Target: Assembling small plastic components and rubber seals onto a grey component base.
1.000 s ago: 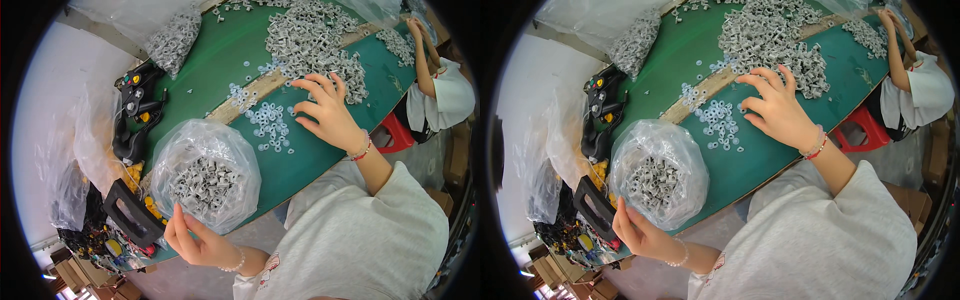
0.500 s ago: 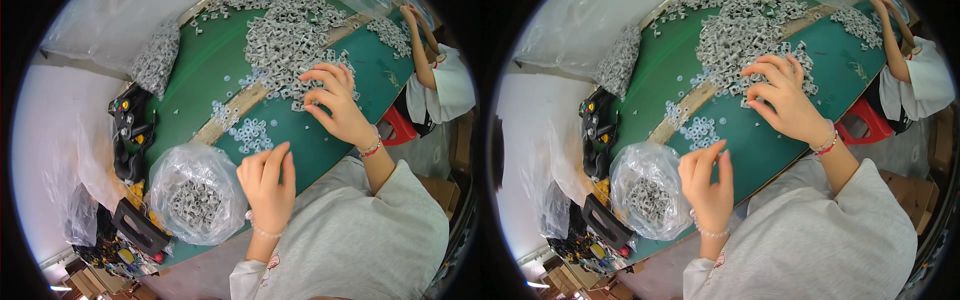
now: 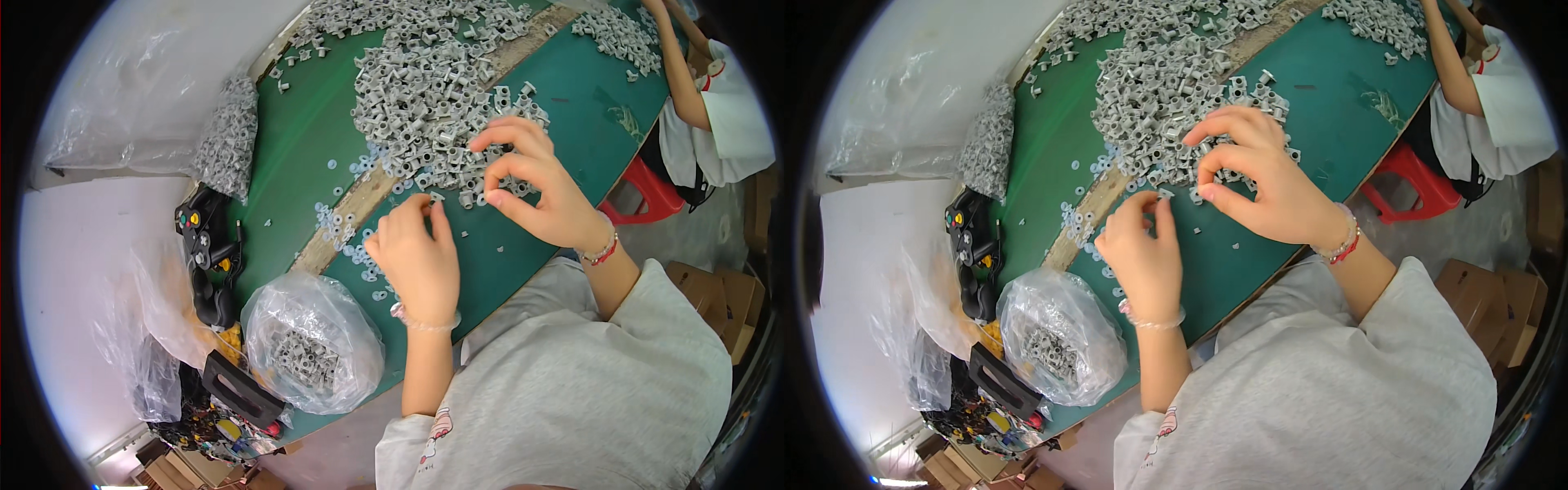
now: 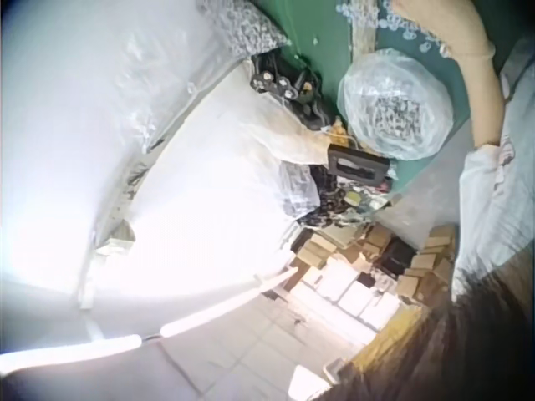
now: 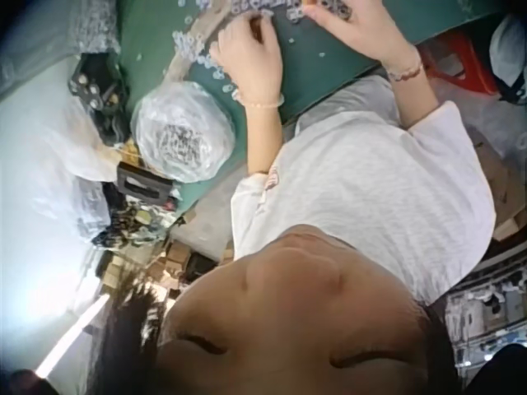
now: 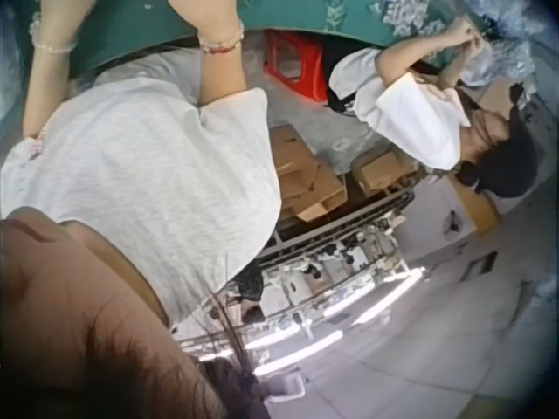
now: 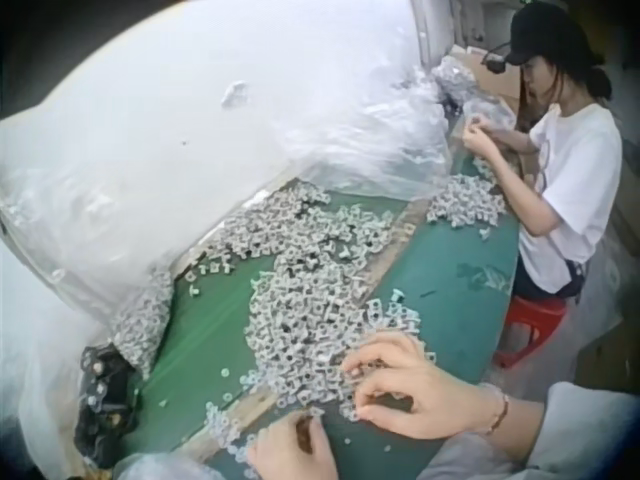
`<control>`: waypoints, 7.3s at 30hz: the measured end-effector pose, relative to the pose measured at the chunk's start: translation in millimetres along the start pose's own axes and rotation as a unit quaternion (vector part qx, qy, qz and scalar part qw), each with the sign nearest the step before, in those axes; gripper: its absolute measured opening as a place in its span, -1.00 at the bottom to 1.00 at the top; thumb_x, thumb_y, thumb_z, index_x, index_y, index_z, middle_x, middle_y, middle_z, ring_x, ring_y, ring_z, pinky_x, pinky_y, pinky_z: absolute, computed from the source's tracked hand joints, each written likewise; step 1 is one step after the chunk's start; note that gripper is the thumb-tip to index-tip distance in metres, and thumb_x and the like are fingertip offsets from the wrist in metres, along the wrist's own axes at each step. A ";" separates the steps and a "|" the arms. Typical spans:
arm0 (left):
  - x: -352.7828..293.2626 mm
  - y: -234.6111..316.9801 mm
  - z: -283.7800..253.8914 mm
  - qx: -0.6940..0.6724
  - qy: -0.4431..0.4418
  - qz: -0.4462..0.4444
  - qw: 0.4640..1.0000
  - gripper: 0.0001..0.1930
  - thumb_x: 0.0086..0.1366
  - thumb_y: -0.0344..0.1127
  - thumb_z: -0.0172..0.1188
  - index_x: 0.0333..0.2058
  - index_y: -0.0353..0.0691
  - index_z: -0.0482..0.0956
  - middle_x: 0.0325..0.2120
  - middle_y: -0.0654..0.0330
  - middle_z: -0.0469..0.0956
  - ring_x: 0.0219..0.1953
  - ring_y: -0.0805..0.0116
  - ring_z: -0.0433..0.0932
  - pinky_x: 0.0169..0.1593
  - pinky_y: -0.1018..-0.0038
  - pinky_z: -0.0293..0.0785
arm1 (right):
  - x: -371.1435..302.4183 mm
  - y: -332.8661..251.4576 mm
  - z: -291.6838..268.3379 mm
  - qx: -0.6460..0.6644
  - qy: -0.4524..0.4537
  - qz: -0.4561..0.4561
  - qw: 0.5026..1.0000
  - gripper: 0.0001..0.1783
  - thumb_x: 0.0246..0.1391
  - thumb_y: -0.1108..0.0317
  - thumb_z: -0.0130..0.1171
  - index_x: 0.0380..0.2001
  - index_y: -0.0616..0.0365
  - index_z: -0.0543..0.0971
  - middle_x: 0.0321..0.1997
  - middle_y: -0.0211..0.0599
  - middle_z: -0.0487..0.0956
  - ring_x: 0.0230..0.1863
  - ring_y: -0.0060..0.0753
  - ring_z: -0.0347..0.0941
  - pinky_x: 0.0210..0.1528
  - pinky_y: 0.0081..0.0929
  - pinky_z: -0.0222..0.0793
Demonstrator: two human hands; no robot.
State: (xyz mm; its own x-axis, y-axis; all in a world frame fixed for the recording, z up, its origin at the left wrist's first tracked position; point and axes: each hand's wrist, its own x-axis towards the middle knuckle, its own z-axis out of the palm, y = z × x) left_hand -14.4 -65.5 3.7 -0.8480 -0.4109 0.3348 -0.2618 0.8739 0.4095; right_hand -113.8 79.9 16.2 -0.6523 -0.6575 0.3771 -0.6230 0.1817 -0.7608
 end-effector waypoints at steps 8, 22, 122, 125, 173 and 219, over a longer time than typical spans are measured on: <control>-4.5 7.2 -35.4 -0.653 -0.108 -0.251 0.707 -0.81 0.17 -0.52 0.17 -0.21 -0.38 0.50 -0.35 0.17 0.57 -0.31 0.50 0.52 -0.15 0.63 0.40 | 0.7 -14.5 5.0 0.307 -0.014 0.054 0.950 -0.93 -0.02 0.40 0.14 -0.46 0.14 0.48 0.03 -0.25 0.39 0.15 -0.31 0.15 0.20 -0.30 0.00; -33.1 -20.1 -37.8 -0.772 -0.093 -0.144 0.613 -0.79 0.11 -0.60 0.19 -0.25 -0.34 0.47 -0.25 0.08 0.52 -0.23 0.43 0.47 -0.16 0.55 0.37 | -1.7 -47.4 20.8 0.391 -0.078 0.080 0.914 -0.93 -0.01 0.43 0.15 -0.43 0.16 0.47 0.00 -0.25 0.38 0.12 -0.41 0.18 0.20 -0.37 -0.02; -110.2 -81.2 -147.2 -0.010 0.343 -0.115 0.932 -0.73 0.02 -0.52 0.18 -0.23 -0.36 0.53 -0.21 -0.01 0.48 -0.16 0.09 0.46 -0.09 0.25 0.37 | 9.3 -59.5 90.7 -0.233 -0.120 -0.121 0.958 -0.85 -0.28 0.36 0.33 -0.61 -0.04 0.52 0.14 -0.41 0.32 0.24 -0.18 0.08 0.26 0.06 -0.23; -105.3 -73.3 -141.5 -0.038 0.306 -0.079 0.948 -0.74 0.02 -0.52 0.18 -0.24 -0.34 0.53 -0.21 0.01 0.47 -0.17 0.09 0.46 -0.10 0.25 0.38 | 10.2 -53.0 95.7 -0.219 -0.120 -0.124 0.960 -0.85 -0.29 0.36 0.33 -0.62 -0.04 0.52 0.17 -0.40 0.33 0.25 -0.17 0.06 0.29 0.05 -0.30; -34.9 17.6 -24.8 -0.720 0.023 -0.220 0.657 -0.81 0.12 -0.59 0.21 -0.27 -0.32 0.48 -0.20 0.04 0.51 -0.20 0.41 0.49 -0.08 0.51 0.40 | -5.2 -22.6 11.4 -0.244 0.172 -0.229 0.926 -0.90 -0.25 0.16 0.29 -0.56 -0.33 0.58 -0.06 -0.55 0.51 0.16 -0.23 0.13 0.29 -0.05 -0.23; -69.8 -3.9 -62.3 -0.886 -0.099 -0.226 0.392 -0.85 0.21 -0.27 0.21 -0.34 -0.18 0.46 -0.46 0.24 0.45 -0.39 0.44 0.39 -0.27 0.50 0.30 | -11.0 -67.4 36.7 -0.068 0.042 -0.264 0.961 -0.81 -0.16 0.02 0.28 -0.38 -0.39 0.60 -0.06 -0.55 0.45 0.15 -0.17 0.12 0.29 -0.03 -0.21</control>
State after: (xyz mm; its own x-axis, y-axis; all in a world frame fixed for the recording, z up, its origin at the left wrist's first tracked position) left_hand 74.5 -56.4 31.6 -0.9647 -0.2385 -0.1116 0.1774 -0.9019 0.3938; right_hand -48.9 48.0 43.9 -0.2583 -0.6235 0.7379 -0.9239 -0.0637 -0.3772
